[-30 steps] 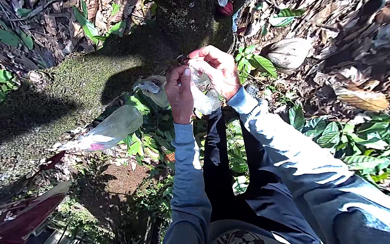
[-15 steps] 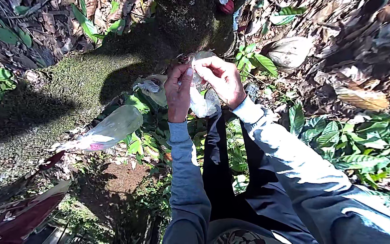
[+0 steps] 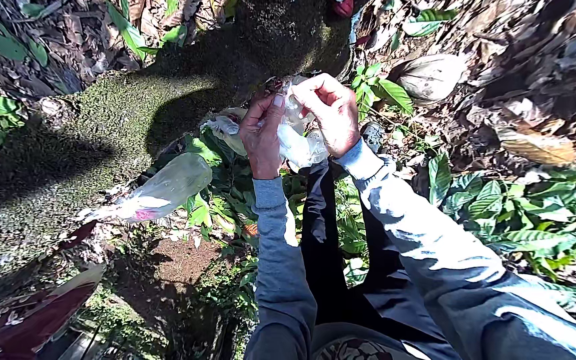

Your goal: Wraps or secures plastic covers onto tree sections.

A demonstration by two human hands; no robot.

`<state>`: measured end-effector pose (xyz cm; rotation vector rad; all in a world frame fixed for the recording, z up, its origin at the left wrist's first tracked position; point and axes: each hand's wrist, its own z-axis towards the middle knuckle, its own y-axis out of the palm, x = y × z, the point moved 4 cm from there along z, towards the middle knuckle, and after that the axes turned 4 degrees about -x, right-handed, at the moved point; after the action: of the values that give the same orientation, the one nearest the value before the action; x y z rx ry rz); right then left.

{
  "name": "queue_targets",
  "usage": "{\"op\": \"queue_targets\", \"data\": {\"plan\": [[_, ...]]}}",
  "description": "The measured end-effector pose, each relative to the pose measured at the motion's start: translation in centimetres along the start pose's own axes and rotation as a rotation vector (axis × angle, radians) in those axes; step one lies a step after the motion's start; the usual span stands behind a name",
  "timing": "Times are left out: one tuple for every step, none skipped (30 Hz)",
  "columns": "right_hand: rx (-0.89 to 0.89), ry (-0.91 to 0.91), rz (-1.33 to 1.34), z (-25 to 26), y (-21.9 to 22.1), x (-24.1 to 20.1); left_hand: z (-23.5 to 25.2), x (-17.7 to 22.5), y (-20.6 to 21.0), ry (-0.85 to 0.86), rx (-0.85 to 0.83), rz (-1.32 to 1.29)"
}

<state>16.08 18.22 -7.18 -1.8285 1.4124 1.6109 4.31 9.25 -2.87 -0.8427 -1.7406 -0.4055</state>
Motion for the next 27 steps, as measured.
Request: {"op": "queue_targets", "data": {"plan": [[0.014, 0.013, 0.014, 0.1, 0.0, 0.2, 0.1, -0.2, -0.1, -0.008, 0.019, -0.021], [0.021, 0.022, 0.028, 0.1, -0.1, 0.4, 0.2, -0.4, -0.1, -0.006, 0.038, -0.030], [0.023, 0.030, 0.033, 0.2, 0.0, 0.5, 0.3, -0.6, -0.1, 0.000, 0.059, -0.035], [0.025, 0.033, 0.021, 0.2, 0.0, 0.6, 0.4, -0.8, -0.1, 0.012, 0.084, -0.038], [0.027, 0.030, 0.005, 0.2, 0.0, 0.7, 0.5, -1.0, 0.1, 0.026, 0.109, -0.040], [0.031, 0.023, -0.007, 0.2, 0.0, 0.7, 0.6, -1.2, 0.2, 0.036, 0.136, -0.043], [0.033, 0.021, -0.014, 0.2, 0.0, 0.7, 0.8, -1.3, 0.4, 0.040, 0.176, -0.036], [0.034, 0.019, -0.020, 0.3, -0.1, 0.7, 1.0, -1.4, 0.6, 0.038, 0.225, -0.016], [0.036, 0.018, -0.018, 0.4, -0.2, 0.8, 1.2, -1.5, 0.7, 0.030, 0.274, 0.008], [0.032, 0.016, -0.007, 0.4, -0.4, 0.9, 1.4, -1.7, 0.7, 0.025, 0.316, 0.029], [0.023, 0.013, 0.015, 0.5, -0.5, 0.9, 1.7, -1.9, 0.8, 0.026, 0.353, 0.046], [0.010, 0.003, 0.041, 0.5, -0.7, 0.9, 1.9, -2.1, 0.9, 0.032, 0.382, 0.059], [-0.004, -0.014, 0.063, 0.5, -0.9, 0.8, 2.2, -2.2, 1.0, 0.043, 0.408, 0.070], [-0.017, -0.027, 0.075, 0.5, -1.2, 0.6, 2.5, -2.3, 1.2, 0.056, 0.431, 0.093], [-0.023, -0.036, 0.067, 0.4, -1.5, 0.4, 2.8, -2.3, 1.3, 0.069, 0.452, 0.125], [-0.012, -0.045, 0.064, 0.3, -1.8, 0.2, 3.0, -2.2, 1.5, 0.077, 0.474, 0.164], [0.003, -0.044, 0.061, 0.1, -2.1, 0.0, 3.1, -2.1, 1.6, 0.081, 0.493, 0.203], [0.018, -0.043, 0.064, -0.1, -2.2, 0.0, 3.1, -2.1, 1.8, 0.082, 0.512, 0.244], [0.028, -0.045, 0.072, -0.3, -2.3, 0.0, 3.1, -2.1, 1.9, 0.087, 0.527, 0.274], [0.033, -0.048, 0.086, -0.5, -2.2, 0.2, 3.1, -2.3, 1.9, 0.093, 0.536, 0.281], [0.037, -0.054, 0.099, -0.6, -2.1, 0.5, 2.9, -2.4, 1.8, 0.099, 0.538, 0.265], [0.040, -0.071, 0.107, -0.6, -2.0, 0.6, 2.6, -2.4, 1.7, 0.112, 0.534, 0.227], [0.030, -0.093, 0.108, -0.4, -1.8, 0.5, 2.3, -2.4, 1.7, 0.122, 0.511, 0.163], [-0.001, -0.115, 0.118, -0.2, -1.6, 0.3, 2.0, -2.3, 1.7, 0.126, 0.482, 0.091], [-0.053, -0.129, 0.141, -0.1, -1.2, 0.1, 1.5, -2.2, 1.7, 0.118, 0.460, 0.018], [-0.107, -0.134, 0.162, 0.1, -0.8, -0.1, 1.0, -2.0, 1.7, 0.099, 0.440, -0.060], [-0.148, -0.128, 0.193, 0.2, -0.4, -0.1, 0.6, -1.8, 1.9, 0.075, 0.417, -0.138]]}}
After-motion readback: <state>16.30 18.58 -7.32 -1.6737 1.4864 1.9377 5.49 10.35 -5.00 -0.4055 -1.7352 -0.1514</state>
